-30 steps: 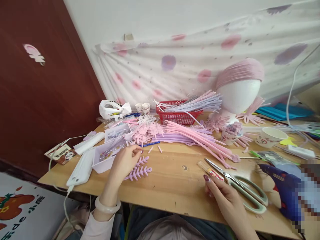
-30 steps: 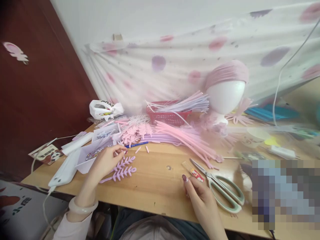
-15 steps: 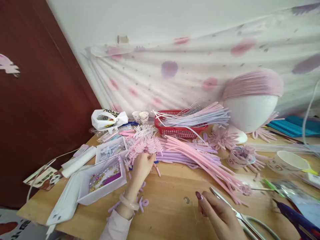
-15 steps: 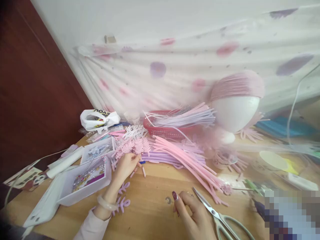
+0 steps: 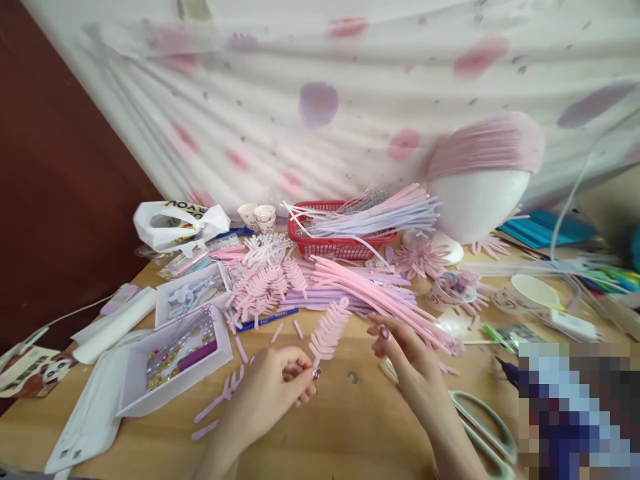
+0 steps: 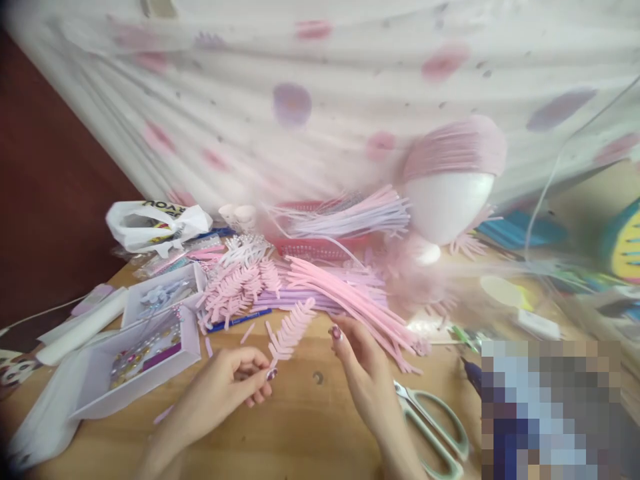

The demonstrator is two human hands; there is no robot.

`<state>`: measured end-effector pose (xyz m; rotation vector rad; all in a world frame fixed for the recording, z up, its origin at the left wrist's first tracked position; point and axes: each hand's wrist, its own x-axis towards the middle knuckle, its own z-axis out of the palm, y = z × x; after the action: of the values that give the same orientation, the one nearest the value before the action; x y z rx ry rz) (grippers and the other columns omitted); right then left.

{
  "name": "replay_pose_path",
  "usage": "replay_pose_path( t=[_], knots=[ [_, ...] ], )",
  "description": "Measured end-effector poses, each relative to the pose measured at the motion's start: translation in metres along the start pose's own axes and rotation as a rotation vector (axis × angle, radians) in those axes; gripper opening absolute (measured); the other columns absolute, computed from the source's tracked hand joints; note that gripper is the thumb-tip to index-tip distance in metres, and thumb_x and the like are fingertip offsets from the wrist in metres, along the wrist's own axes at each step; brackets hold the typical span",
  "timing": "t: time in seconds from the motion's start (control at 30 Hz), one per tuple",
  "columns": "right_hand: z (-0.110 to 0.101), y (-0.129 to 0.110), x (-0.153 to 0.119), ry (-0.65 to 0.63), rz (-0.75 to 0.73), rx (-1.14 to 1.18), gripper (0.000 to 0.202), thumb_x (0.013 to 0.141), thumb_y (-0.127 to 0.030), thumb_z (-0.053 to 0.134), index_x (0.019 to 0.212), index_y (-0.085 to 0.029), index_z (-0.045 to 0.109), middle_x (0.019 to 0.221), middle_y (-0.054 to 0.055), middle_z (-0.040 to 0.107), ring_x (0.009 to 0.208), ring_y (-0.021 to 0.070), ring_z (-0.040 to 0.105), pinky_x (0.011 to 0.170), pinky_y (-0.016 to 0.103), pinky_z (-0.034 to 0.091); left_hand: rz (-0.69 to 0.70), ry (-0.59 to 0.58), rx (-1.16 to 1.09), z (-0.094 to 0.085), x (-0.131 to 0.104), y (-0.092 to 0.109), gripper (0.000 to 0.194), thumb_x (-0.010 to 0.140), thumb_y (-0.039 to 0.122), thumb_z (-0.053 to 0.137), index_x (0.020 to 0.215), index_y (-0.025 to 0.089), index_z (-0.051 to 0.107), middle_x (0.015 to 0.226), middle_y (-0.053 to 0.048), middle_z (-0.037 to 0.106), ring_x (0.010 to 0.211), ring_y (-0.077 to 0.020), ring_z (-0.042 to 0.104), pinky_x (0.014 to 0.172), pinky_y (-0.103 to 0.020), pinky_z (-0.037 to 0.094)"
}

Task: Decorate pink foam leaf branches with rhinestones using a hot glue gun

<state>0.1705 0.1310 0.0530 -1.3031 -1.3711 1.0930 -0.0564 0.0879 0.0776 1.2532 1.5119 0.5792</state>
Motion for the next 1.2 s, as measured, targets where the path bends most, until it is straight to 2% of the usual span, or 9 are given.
replay_pose_path(
  t=[0.07, 0.13, 0.3, 0.4, 0.53, 0.67, 0.73, 0.97, 1.2],
  knots=[
    [0.002, -0.007, 0.005, -0.045, 0.011, 0.005, 0.049, 0.084, -0.065, 0.06, 0.097, -0.02, 0.071, 0.077, 0.003, 0.063, 0.072, 0.0181, 0.056, 0.073, 0.029, 0.05, -0.013, -0.108, 0.025, 0.007, -0.01, -0.001, 0.014, 0.082, 0.026, 0.054, 0.081, 0.018, 0.065, 0.075, -0.005, 0.079, 0.067, -0.0194, 0.073, 0.064, -0.027, 0.054],
    [0.003, -0.009, 0.007, -0.085, 0.036, 0.025, 0.047, 0.083, -0.065, 0.062, 0.088, -0.019, 0.071, 0.072, 0.003, 0.061, 0.071, 0.0179, 0.056, 0.071, 0.029, 0.05, -0.018, -0.165, 0.052, 0.012, -0.016, -0.001, 0.014, 0.081, 0.024, 0.054, 0.081, 0.018, 0.066, 0.076, -0.005, 0.08, 0.068, -0.0199, 0.073, 0.067, -0.027, 0.054],
    [0.005, -0.001, 0.007, -0.076, 0.112, 0.107, 0.05, 0.075, -0.067, 0.071, 0.083, -0.018, 0.068, 0.069, 0.001, 0.061, 0.064, 0.0146, 0.053, 0.06, 0.027, 0.045, -0.014, -0.199, 0.158, 0.013, -0.019, 0.001, 0.015, 0.082, 0.024, 0.056, 0.077, 0.018, 0.07, 0.074, -0.004, 0.079, 0.07, -0.0209, 0.074, 0.068, -0.027, 0.053],
    [0.004, 0.002, 0.006, -0.1, 0.13, 0.128, 0.05, 0.072, -0.066, 0.075, 0.071, -0.017, 0.066, 0.062, 0.0, 0.059, 0.058, 0.013, 0.051, 0.055, 0.026, 0.043, 0.003, -0.22, 0.076, 0.013, -0.016, -0.004, 0.012, 0.082, 0.023, 0.06, 0.081, 0.017, 0.07, 0.077, -0.005, 0.079, 0.073, -0.0209, 0.073, 0.07, -0.027, 0.053],
    [0.004, 0.002, 0.008, -0.077, 0.142, 0.161, 0.047, 0.067, -0.062, 0.081, 0.078, -0.018, 0.071, 0.069, 0.003, 0.067, 0.062, 0.0149, 0.058, 0.056, 0.027, 0.046, -0.03, -0.343, -0.29, 0.017, -0.007, -0.018, 0.022, 0.086, 0.031, 0.066, 0.1, 0.014, 0.068, 0.09, -0.01, 0.08, 0.082, -0.021, 0.074, 0.073, -0.028, 0.056],
    [0.005, 0.001, 0.009, -0.075, 0.153, 0.169, 0.045, 0.068, -0.06, 0.081, 0.085, -0.018, 0.076, 0.076, 0.006, 0.073, 0.068, 0.018, 0.064, 0.059, 0.028, 0.049, -0.063, -0.413, -0.564, 0.023, 0.001, -0.027, 0.043, 0.079, 0.045, 0.079, 0.105, 0.013, 0.068, 0.087, -0.011, 0.081, 0.071, -0.017, 0.074, 0.065, -0.025, 0.056],
    [0.005, 0.001, 0.009, -0.077, 0.172, 0.19, 0.045, 0.069, -0.059, 0.081, 0.089, -0.019, 0.077, 0.078, 0.006, 0.074, 0.069, 0.0179, 0.065, 0.061, 0.028, 0.05, -0.078, -0.449, -0.648, 0.024, 0.003, -0.028, 0.045, 0.075, 0.048, 0.083, 0.101, 0.013, 0.07, 0.082, -0.011, 0.081, 0.066, -0.0155, 0.073, 0.061, -0.023, 0.056],
    [0.008, 0.001, 0.012, -0.052, 0.29, 0.337, 0.05, 0.06, -0.052, 0.09, 0.091, -0.018, 0.072, 0.059, 0.0, 0.069, 0.055, 0.0122, 0.058, 0.055, 0.024, 0.044, -0.128, -0.516, -0.716, 0.024, 0.004, -0.027, 0.042, 0.071, 0.048, 0.086, 0.089, 0.014, 0.071, 0.071, -0.007, 0.08, 0.054, -0.012, 0.069, 0.055, -0.02, 0.055],
    [0.009, 0.002, 0.015, -0.07, 0.316, 0.377, 0.054, 0.06, -0.049, 0.09, 0.094, -0.019, 0.061, 0.055, -0.004, 0.066, 0.051, 0.0115, 0.056, 0.055, 0.025, 0.043, -0.099, -0.483, -0.628, 0.022, 0.002, -0.022, 0.04, 0.074, 0.052, 0.082, 0.076, 0.014, 0.073, 0.074, -0.009, 0.08, 0.063, -0.0155, 0.072, 0.062, -0.024, 0.057]
  ],
)
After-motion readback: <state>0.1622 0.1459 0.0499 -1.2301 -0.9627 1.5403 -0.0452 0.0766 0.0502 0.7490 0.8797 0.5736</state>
